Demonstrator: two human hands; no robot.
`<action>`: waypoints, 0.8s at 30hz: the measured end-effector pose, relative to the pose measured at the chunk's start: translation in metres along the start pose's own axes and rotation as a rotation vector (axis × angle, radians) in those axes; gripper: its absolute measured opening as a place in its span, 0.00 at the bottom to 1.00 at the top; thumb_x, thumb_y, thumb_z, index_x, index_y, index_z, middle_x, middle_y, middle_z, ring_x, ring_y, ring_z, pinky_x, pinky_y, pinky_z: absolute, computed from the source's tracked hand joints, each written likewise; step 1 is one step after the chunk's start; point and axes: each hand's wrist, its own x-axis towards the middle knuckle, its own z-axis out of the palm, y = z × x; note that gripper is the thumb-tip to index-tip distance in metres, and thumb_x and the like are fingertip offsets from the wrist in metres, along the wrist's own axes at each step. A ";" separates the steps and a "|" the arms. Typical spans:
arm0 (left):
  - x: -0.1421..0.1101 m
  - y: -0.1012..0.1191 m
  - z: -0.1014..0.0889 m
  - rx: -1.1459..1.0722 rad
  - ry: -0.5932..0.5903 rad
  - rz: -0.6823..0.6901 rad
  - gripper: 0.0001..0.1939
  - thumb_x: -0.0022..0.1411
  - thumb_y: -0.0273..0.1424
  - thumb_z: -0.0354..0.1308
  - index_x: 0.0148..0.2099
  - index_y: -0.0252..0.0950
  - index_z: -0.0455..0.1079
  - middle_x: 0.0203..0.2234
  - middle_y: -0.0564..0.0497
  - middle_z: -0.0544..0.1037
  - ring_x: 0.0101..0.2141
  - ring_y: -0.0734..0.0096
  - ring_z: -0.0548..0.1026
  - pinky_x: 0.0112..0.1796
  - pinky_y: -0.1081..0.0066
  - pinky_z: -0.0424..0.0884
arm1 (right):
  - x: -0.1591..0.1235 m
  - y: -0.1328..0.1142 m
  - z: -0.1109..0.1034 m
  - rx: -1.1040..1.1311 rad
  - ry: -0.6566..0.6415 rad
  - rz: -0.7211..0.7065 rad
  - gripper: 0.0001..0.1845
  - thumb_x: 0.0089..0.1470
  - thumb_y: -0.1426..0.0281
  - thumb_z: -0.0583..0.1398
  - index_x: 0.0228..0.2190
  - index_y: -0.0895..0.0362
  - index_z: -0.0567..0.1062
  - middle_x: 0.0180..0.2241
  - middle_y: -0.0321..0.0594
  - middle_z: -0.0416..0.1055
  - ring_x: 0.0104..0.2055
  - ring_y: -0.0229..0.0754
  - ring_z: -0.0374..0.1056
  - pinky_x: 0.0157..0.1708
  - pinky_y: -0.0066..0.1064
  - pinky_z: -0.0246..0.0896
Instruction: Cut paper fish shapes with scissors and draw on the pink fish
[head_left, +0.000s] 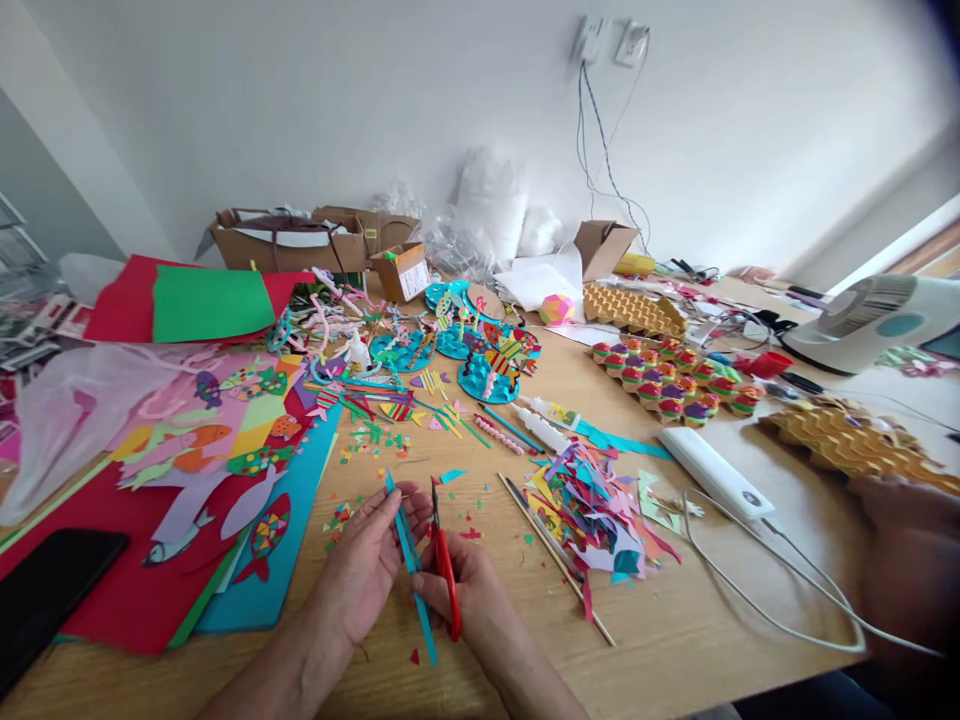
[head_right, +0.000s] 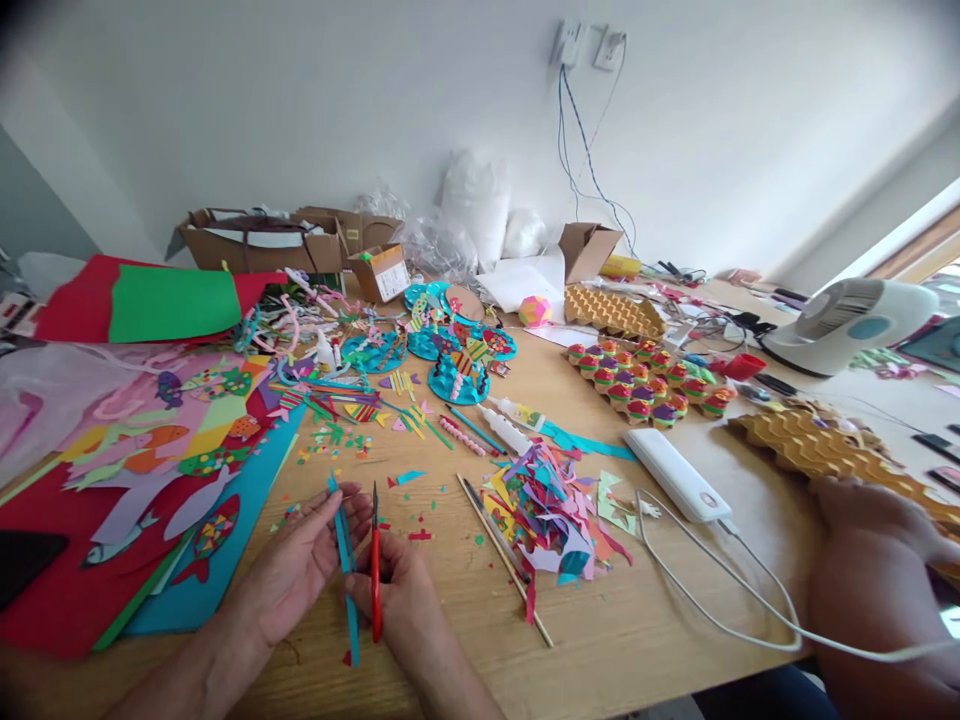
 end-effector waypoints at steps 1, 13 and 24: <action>0.000 0.001 0.001 -0.012 0.008 0.007 0.11 0.61 0.19 0.47 0.34 0.29 0.71 0.28 0.46 0.78 0.29 0.72 0.77 0.33 0.74 0.74 | 0.000 -0.001 0.001 -0.010 -0.004 0.004 0.15 0.34 0.65 0.63 0.19 0.56 0.61 0.12 0.25 0.57 0.14 0.29 0.51 0.14 0.22 0.48; 0.039 0.061 0.005 -0.189 -0.076 0.170 0.17 0.64 0.20 0.41 0.29 0.29 0.69 0.17 0.55 0.65 0.19 0.81 0.67 0.21 0.80 0.68 | 0.016 -0.029 -0.007 -0.136 0.105 -0.138 0.15 0.39 0.59 0.61 0.23 0.58 0.65 0.17 0.29 0.59 0.17 0.31 0.55 0.17 0.23 0.51; 0.147 0.101 0.014 -0.213 0.179 0.336 0.15 0.61 0.33 0.53 0.50 0.34 0.63 0.45 0.46 0.70 0.40 0.65 0.72 0.38 0.60 0.71 | 0.038 0.003 -0.023 -0.669 0.309 -0.429 0.07 0.49 0.67 0.54 0.22 0.57 0.64 0.19 0.34 0.63 0.22 0.36 0.58 0.23 0.26 0.51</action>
